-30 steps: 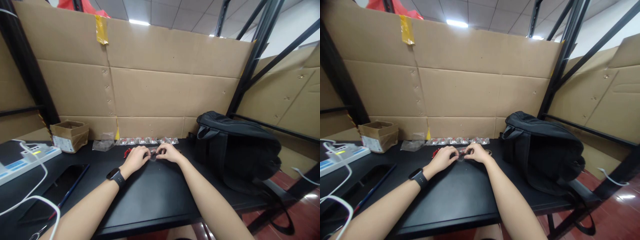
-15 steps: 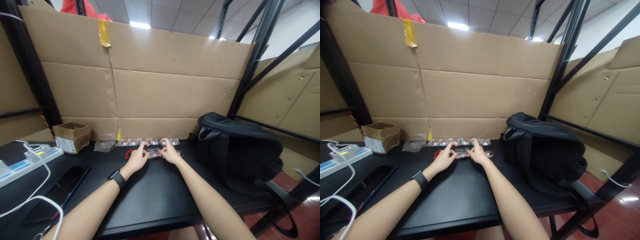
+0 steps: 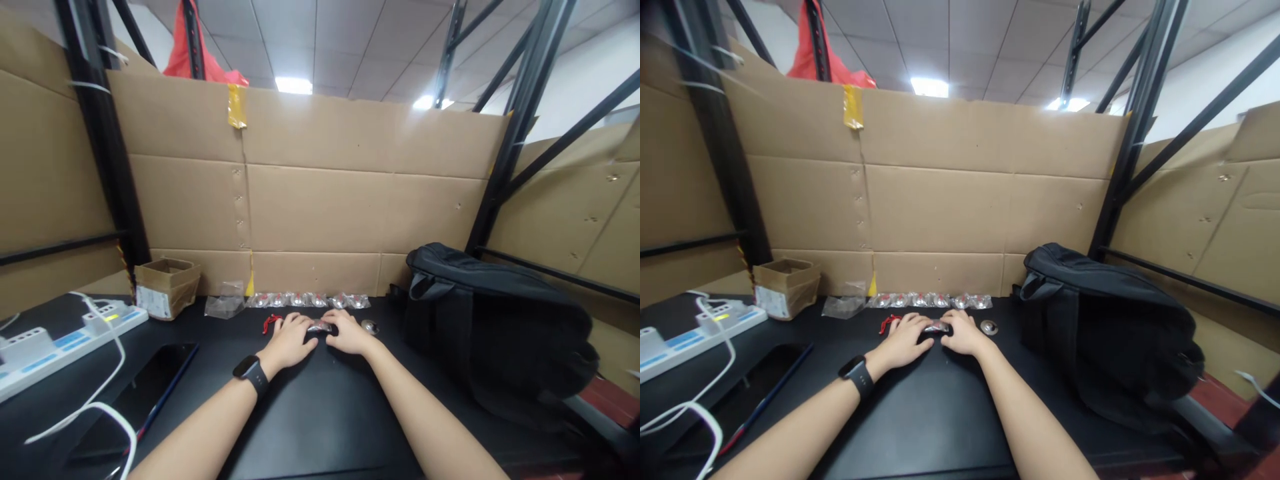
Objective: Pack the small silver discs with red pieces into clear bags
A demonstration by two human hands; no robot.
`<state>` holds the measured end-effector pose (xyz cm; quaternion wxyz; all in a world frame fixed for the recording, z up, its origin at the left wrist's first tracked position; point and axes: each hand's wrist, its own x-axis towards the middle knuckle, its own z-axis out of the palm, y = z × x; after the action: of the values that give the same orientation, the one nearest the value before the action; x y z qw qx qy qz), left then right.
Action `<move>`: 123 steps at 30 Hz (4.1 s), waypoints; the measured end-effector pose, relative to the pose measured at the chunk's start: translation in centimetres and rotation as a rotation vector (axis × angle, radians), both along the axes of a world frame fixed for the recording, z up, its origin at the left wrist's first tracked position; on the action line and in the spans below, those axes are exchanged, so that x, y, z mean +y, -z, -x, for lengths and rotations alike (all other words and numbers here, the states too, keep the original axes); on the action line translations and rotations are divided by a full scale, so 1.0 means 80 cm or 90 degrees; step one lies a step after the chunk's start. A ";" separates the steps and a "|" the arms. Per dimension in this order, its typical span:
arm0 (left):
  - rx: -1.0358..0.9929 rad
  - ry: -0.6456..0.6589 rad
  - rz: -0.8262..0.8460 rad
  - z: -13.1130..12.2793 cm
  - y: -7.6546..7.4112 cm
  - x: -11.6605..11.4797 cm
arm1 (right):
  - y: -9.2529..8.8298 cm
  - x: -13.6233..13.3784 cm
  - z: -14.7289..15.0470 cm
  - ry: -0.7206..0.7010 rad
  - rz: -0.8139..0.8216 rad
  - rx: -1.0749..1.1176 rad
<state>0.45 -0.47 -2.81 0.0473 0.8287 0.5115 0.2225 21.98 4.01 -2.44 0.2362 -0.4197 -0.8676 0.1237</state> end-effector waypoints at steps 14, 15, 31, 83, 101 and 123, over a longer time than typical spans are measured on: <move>-0.157 -0.078 -0.017 -0.004 -0.024 -0.005 | -0.012 -0.006 0.009 -0.108 0.157 0.289; -0.169 -0.086 -0.008 -0.004 -0.024 -0.005 | -0.010 -0.004 0.009 -0.106 0.176 0.302; -0.314 -0.023 0.139 0.007 -0.021 0.005 | -0.015 -0.004 0.007 -0.108 0.317 0.386; -0.238 0.004 -0.109 0.049 -0.041 0.020 | -0.060 0.017 -0.093 0.216 0.078 0.012; -0.485 0.072 0.009 0.019 -0.033 0.014 | -0.048 -0.022 0.027 -0.103 0.126 0.396; -0.469 0.064 0.030 0.019 -0.037 0.012 | -0.058 -0.042 0.044 -0.128 0.046 0.418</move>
<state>-1.11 0.53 0.17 0.2579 0.7159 0.4236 0.4915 18.45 0.65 2.17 0.4743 -0.2778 -0.7776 0.3052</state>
